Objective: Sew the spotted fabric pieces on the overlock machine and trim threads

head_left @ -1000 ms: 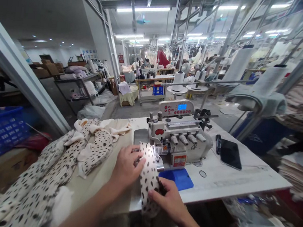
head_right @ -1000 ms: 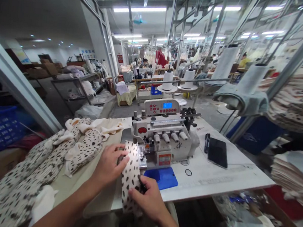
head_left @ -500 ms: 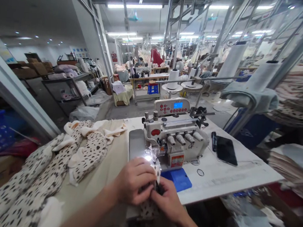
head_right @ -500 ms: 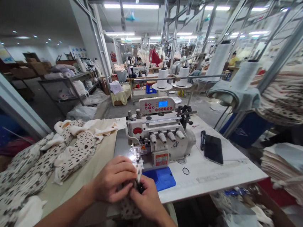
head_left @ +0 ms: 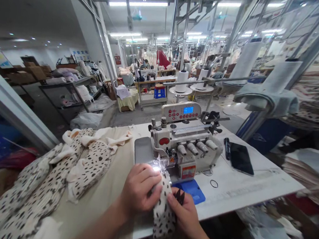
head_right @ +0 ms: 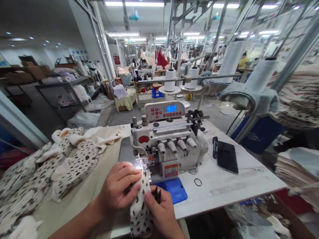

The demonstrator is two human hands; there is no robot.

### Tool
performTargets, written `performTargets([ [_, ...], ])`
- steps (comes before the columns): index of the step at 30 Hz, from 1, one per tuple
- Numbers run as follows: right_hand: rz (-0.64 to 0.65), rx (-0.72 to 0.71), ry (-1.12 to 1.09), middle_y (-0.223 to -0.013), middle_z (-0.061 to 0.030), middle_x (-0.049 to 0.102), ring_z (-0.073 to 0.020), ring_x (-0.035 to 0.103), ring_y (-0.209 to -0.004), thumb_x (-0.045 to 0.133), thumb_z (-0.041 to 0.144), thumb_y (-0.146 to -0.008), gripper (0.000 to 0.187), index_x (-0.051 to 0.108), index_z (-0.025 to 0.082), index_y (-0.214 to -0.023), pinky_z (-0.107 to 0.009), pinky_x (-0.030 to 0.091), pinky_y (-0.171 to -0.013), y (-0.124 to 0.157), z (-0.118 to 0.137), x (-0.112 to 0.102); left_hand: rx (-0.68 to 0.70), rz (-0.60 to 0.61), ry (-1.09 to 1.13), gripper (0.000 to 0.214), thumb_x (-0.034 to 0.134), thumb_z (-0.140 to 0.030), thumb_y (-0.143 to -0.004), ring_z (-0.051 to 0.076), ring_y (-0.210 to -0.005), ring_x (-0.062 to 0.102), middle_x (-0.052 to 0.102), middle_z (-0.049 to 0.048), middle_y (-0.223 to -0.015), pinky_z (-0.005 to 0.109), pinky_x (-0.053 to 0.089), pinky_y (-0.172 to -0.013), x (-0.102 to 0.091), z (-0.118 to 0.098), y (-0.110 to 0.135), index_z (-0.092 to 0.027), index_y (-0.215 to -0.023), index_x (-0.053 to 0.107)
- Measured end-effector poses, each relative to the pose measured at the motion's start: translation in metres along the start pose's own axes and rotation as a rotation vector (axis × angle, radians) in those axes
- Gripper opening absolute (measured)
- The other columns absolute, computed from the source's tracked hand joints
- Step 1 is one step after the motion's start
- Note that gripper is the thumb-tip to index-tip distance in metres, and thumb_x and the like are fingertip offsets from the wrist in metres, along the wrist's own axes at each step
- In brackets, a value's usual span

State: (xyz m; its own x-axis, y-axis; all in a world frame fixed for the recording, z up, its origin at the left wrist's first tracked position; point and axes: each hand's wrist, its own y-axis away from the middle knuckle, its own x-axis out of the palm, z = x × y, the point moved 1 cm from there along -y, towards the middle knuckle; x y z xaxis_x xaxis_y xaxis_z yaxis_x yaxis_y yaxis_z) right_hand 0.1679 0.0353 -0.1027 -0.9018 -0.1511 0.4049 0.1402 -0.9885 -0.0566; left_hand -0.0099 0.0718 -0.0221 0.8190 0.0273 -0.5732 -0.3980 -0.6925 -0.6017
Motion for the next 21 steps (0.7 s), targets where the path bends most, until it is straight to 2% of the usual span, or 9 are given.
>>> performTargets([
  [4, 0.018, 0.027, 0.033, -0.079, -0.0047, 0.069, -0.0180, 0.059, -0.070, 0.070, 0.051, -0.088, 0.034, 0.074, 0.017, -0.089, -0.029, 0.048, -0.068, 0.001, 0.001, -0.002, -0.036, -0.033, 0.065, 0.035, 0.075, -0.021, -0.077, 0.032, -0.102, 0.059, 0.074, 0.0088, -0.108, 0.049, 0.039, -0.096, 0.003, 0.005, 0.004, -0.031, -0.111, 0.076],
  [11, -0.005, 0.040, 0.091, -0.078, -0.0049, 0.069, -0.0198, 0.059, -0.072, 0.067, 0.054, -0.089, 0.037, 0.073, 0.018, -0.091, -0.030, 0.049, -0.067, 0.004, 0.003, 0.000, 0.121, 0.017, -0.102, 0.054, 0.072, -0.019, -0.079, 0.034, -0.115, 0.059, 0.071, 0.0084, -0.123, 0.051, 0.032, -0.108, 0.001, 0.004, 0.015, -0.031, -0.131, 0.065],
  [16, -0.003, -0.010, 0.152, -0.080, -0.0050, 0.069, -0.0210, 0.062, -0.077, 0.064, 0.052, -0.092, 0.036, 0.073, 0.018, -0.090, -0.032, 0.051, -0.075, 0.001, 0.007, 0.002, 0.262, 0.241, -0.083, 0.064, 0.068, -0.018, -0.082, 0.032, -0.121, 0.061, 0.069, 0.0084, -0.129, 0.047, 0.034, -0.112, 0.002, -0.004, 0.023, -0.029, -0.143, 0.054],
  [17, -0.008, -0.014, 0.161, -0.081, -0.0052, 0.069, -0.0217, 0.062, -0.078, 0.063, 0.053, -0.092, 0.036, 0.073, 0.018, -0.091, -0.032, 0.051, -0.076, 0.001, 0.007, 0.002, 0.274, 0.249, -0.094, 0.064, 0.068, -0.017, -0.082, 0.031, -0.121, 0.062, 0.069, 0.0084, -0.129, 0.047, 0.035, -0.112, 0.003, -0.006, 0.023, -0.029, -0.143, 0.053],
  [19, -0.022, -0.012, 0.172, -0.081, -0.0056, 0.069, -0.0224, 0.063, -0.079, 0.063, 0.054, -0.092, 0.038, 0.074, 0.017, -0.092, -0.033, 0.052, -0.077, 0.000, 0.006, 0.002, 0.305, 0.179, -0.136, 0.059, 0.068, -0.017, -0.082, 0.030, -0.118, 0.064, 0.071, 0.0083, -0.125, 0.046, 0.039, -0.110, 0.004, -0.008, 0.021, -0.027, -0.140, 0.057],
  [21, -0.038, -0.011, 0.174, -0.080, -0.0057, 0.069, -0.0222, 0.063, -0.079, 0.064, 0.055, -0.091, 0.040, 0.074, 0.017, -0.093, -0.033, 0.053, -0.076, 0.000, 0.004, 0.001, 0.404, 0.076, -0.211, 0.049, 0.065, -0.019, -0.082, 0.028, -0.112, 0.066, 0.073, 0.0088, -0.118, 0.045, 0.044, -0.106, 0.006, -0.010, 0.017, -0.020, -0.132, 0.063],
])
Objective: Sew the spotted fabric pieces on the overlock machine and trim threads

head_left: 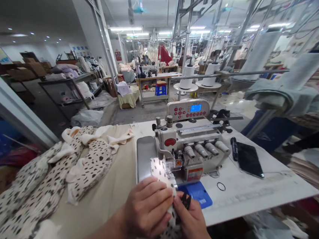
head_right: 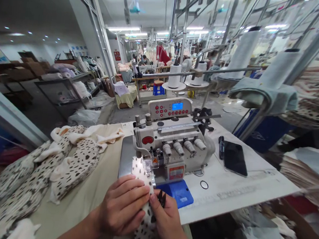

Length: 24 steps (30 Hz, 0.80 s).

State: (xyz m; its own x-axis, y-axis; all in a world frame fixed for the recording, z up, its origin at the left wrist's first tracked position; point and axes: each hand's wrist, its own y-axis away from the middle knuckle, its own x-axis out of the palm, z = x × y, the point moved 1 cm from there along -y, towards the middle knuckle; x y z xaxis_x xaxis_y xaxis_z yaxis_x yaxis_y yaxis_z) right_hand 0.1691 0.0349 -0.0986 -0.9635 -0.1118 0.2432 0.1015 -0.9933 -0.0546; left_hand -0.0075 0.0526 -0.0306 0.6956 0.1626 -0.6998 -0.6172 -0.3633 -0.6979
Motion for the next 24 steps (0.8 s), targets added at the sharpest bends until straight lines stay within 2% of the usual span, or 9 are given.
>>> performTargets([
  [4, -0.018, -0.002, -0.005, -0.080, -0.0055, 0.069, -0.0213, 0.063, -0.077, 0.064, 0.056, -0.091, 0.041, 0.074, 0.016, -0.090, -0.031, 0.053, -0.075, 0.0013, -0.0038, -0.0005, 0.148, -0.071, -0.189, 0.034, 0.057, -0.022, -0.085, 0.025, -0.108, 0.066, 0.074, 0.0109, -0.112, 0.044, 0.048, -0.103, 0.0006, -0.0012, -0.0080, -0.011, -0.115, 0.069],
  [15, -0.033, -0.030, -0.013, -0.081, -0.0080, 0.072, -0.0230, 0.066, -0.077, 0.065, 0.058, -0.090, 0.042, 0.076, 0.017, -0.089, -0.033, 0.054, -0.077, -0.0018, -0.0020, 0.0034, 0.154, -0.090, -0.240, 0.031, 0.054, -0.021, -0.085, 0.024, -0.108, 0.065, 0.075, 0.0092, -0.112, 0.042, 0.049, -0.103, -0.0004, -0.0026, -0.0109, -0.010, -0.109, 0.071],
  [24, -0.038, -0.022, -0.024, -0.083, -0.0075, 0.072, -0.0237, 0.066, -0.082, 0.065, 0.054, -0.091, 0.038, 0.076, 0.018, -0.093, -0.034, 0.053, -0.079, 0.0003, -0.0072, 0.0013, 0.137, -0.071, -0.239, 0.032, 0.054, -0.022, -0.086, 0.024, -0.110, 0.065, 0.074, 0.0103, -0.113, 0.043, 0.049, -0.103, 0.0006, -0.0021, -0.0104, -0.011, -0.112, 0.070],
])
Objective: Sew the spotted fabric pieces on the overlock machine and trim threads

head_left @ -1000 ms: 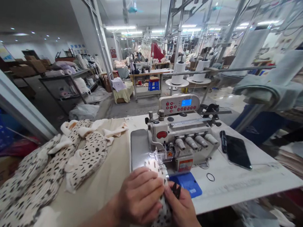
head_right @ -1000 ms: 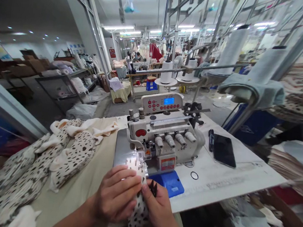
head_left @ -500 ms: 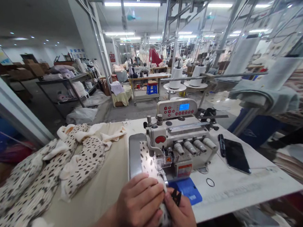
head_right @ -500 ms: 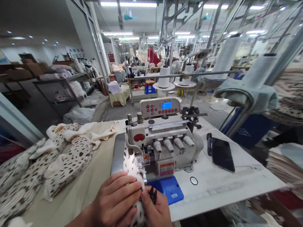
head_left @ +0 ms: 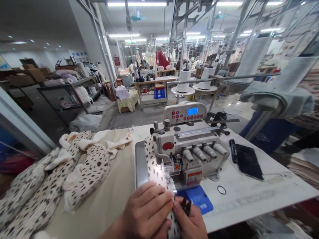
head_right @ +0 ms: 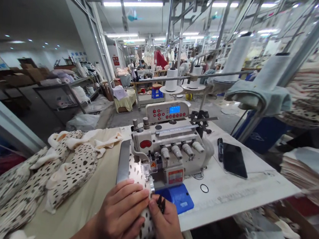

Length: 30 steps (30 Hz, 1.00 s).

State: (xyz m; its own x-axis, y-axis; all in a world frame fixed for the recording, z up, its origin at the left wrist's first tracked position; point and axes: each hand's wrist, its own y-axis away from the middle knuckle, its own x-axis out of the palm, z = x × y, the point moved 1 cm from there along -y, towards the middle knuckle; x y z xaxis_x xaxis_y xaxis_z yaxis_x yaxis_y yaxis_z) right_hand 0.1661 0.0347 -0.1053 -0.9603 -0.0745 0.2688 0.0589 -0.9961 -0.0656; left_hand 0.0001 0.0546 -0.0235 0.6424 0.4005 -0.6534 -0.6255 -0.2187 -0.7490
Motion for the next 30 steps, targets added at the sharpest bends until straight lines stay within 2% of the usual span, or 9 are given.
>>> performTargets([
  [5, 0.022, 0.001, -0.026, -0.085, -0.0072, 0.072, -0.0237, 0.066, -0.085, 0.064, 0.053, -0.093, 0.037, 0.076, 0.018, -0.095, -0.033, 0.052, -0.082, 0.0001, 0.0020, 0.0009, 0.005, 0.014, 0.006, 0.034, 0.056, -0.023, -0.085, 0.025, -0.112, 0.064, 0.074, 0.0110, -0.114, 0.044, 0.049, -0.105, 0.0006, -0.0006, 0.0018, -0.010, -0.113, 0.070],
  [15, -0.025, 0.043, -0.111, -0.074, -0.0018, 0.063, -0.0153, 0.055, -0.068, 0.069, 0.053, -0.089, 0.037, 0.069, 0.017, -0.081, -0.026, 0.048, -0.066, -0.0001, -0.0034, 0.0001, 0.005, 0.028, 0.025, 0.036, 0.056, -0.024, -0.085, 0.026, -0.115, 0.062, 0.072, 0.0114, -0.119, 0.045, 0.047, -0.106, 0.0002, -0.0006, 0.0031, -0.010, -0.115, 0.070],
  [23, -0.005, 0.041, -0.077, -0.082, -0.0054, 0.067, -0.0185, 0.059, -0.075, 0.066, 0.053, -0.091, 0.038, 0.072, 0.016, -0.089, -0.030, 0.051, -0.073, 0.0002, -0.0036, -0.0010, 0.018, 0.015, 0.001, 0.035, 0.054, -0.024, -0.086, 0.026, -0.112, 0.064, 0.073, 0.0110, -0.116, 0.044, 0.047, -0.105, -0.0019, -0.0004, -0.0015, -0.010, -0.113, 0.070],
  [30, -0.011, 0.048, -0.087, -0.077, -0.0040, 0.067, -0.0171, 0.058, -0.071, 0.067, 0.055, -0.089, 0.039, 0.072, 0.016, -0.087, -0.028, 0.050, -0.068, -0.0003, -0.0007, 0.0007, -0.003, 0.015, -0.021, 0.034, 0.053, -0.027, -0.087, 0.025, -0.111, 0.065, 0.074, 0.0099, -0.114, 0.045, 0.046, -0.107, -0.0023, -0.0012, -0.0010, -0.013, -0.113, 0.070],
])
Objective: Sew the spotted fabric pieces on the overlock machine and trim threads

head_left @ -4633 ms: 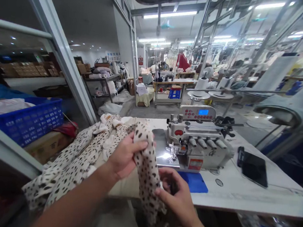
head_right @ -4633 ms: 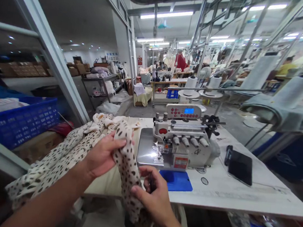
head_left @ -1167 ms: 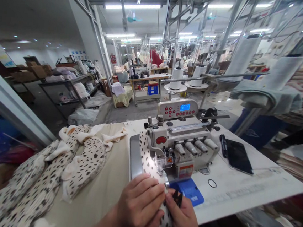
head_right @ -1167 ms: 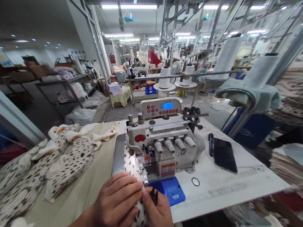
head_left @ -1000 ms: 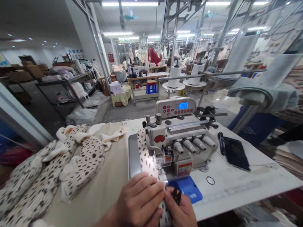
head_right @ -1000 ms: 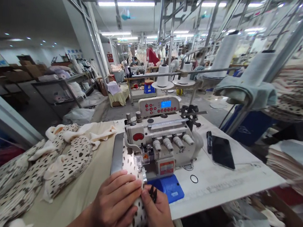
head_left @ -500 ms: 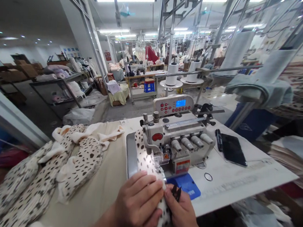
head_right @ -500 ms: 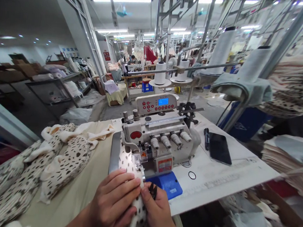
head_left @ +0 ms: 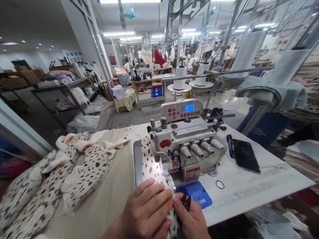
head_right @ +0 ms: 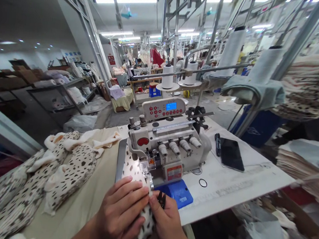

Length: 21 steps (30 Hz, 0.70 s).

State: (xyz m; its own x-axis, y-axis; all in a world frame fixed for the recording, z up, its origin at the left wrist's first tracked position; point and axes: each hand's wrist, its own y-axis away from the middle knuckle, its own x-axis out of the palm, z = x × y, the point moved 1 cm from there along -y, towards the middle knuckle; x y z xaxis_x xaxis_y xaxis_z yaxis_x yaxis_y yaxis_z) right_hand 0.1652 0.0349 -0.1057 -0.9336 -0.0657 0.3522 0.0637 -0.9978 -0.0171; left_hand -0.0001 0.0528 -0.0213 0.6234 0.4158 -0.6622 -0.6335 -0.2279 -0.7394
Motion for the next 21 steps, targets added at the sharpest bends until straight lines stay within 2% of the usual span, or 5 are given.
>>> performTargets([
  [11, 0.002, -0.038, 0.085, -0.080, -0.0056, 0.069, -0.0175, 0.059, -0.072, 0.064, 0.054, -0.092, 0.040, 0.074, 0.015, -0.090, -0.028, 0.050, -0.070, 0.000, 0.005, 0.001, 0.008, -0.028, 0.005, 0.032, 0.054, -0.025, -0.086, 0.025, -0.111, 0.065, 0.074, 0.0100, -0.113, 0.045, 0.045, -0.109, 0.000, -0.001, 0.000, -0.011, -0.110, 0.071],
  [16, 0.025, -0.051, 0.079, -0.081, -0.0056, 0.069, -0.0188, 0.061, -0.077, 0.065, 0.051, -0.093, 0.037, 0.073, 0.015, -0.089, -0.030, 0.051, -0.075, 0.001, 0.009, 0.003, -0.002, -0.020, -0.004, 0.032, 0.056, -0.023, -0.085, 0.026, -0.114, 0.064, 0.074, 0.0099, -0.115, 0.046, 0.044, -0.110, 0.000, 0.000, 0.001, -0.011, -0.111, 0.071],
  [21, 0.069, 0.031, -0.024, -0.076, -0.0039, 0.067, -0.0156, 0.060, -0.062, 0.068, 0.054, -0.089, 0.038, 0.070, 0.016, -0.090, -0.028, 0.053, -0.061, 0.003, 0.014, 0.008, -0.016, -0.027, -0.006, 0.029, 0.056, -0.021, -0.086, 0.025, -0.112, 0.065, 0.074, 0.0099, -0.114, 0.047, 0.043, -0.110, 0.001, 0.000, 0.000, -0.012, -0.109, 0.071],
])
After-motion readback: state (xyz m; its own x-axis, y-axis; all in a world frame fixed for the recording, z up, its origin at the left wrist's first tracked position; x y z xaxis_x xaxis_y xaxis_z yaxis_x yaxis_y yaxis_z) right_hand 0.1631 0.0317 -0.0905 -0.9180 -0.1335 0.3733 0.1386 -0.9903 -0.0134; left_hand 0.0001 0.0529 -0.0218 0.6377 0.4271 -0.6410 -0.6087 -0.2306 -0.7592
